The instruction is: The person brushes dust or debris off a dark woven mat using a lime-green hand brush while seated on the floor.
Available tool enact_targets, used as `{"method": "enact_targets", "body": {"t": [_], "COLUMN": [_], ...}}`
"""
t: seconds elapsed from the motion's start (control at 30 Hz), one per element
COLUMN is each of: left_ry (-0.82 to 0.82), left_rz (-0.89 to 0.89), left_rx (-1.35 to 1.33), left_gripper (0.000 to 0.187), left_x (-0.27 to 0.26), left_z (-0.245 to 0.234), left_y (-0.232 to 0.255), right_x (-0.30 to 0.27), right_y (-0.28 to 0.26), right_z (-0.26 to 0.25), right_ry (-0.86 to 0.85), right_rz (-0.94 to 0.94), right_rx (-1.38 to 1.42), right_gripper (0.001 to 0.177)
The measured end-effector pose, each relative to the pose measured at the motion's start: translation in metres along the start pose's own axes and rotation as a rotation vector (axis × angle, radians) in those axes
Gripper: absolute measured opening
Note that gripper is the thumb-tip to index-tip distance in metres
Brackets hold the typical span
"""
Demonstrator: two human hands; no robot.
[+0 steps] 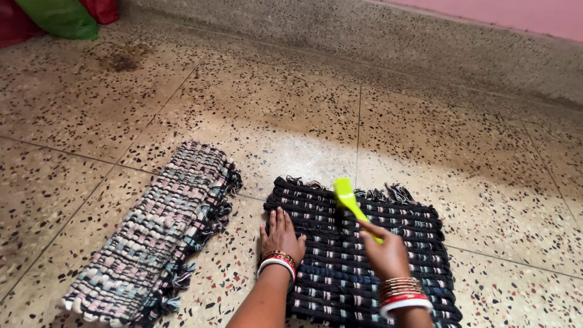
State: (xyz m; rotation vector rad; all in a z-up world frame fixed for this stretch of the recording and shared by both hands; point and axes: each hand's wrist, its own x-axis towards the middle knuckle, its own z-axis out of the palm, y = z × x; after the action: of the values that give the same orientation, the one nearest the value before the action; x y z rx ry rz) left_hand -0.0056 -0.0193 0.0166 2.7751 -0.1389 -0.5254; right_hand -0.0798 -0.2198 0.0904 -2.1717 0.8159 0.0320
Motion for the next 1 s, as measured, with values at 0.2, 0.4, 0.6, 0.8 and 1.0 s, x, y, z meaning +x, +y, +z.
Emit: {"method": "enact_targets", "body": {"t": [0.2, 0.4, 0.6, 0.8, 1.0], "left_ry": [0.042, 0.036, -0.049, -0.077, -0.129], "left_rz": [-0.034, -0.038, -0.039, 0.047, 0.106], "left_rx": [0.000, -0.002, 0.054, 0.072, 0.103], "left_gripper": [0.086, 0.084, 0.088, 0.089, 0.086], "left_x": [-0.003, -0.003, -0.023, -0.031, -0.036], "left_z": [0.005, 0.006, -0.002, 0.008, 0.016], "left_y": [0.005, 0.006, 0.021, 0.047, 0.067], "right_x": [-0.039, 0.004, 0.020, -0.005, 0.002], "right_y": [-0.030, 0.043, 0.104, 0.056, 0.086], "right_z": [0.059, -0.019, -0.092, -0.033, -0.067], "right_ry": [-0.167, -0.029, 0.293, -0.003, 0.102], "right_rz": [-0.180, 0.046, 0.041, 0.034, 0.058], "right_rx": [-0.066, 0.111, -0.100, 0.073, 0.068], "right_gripper": [0.029, 0.026, 0.024, 0.027, 0.026]}}
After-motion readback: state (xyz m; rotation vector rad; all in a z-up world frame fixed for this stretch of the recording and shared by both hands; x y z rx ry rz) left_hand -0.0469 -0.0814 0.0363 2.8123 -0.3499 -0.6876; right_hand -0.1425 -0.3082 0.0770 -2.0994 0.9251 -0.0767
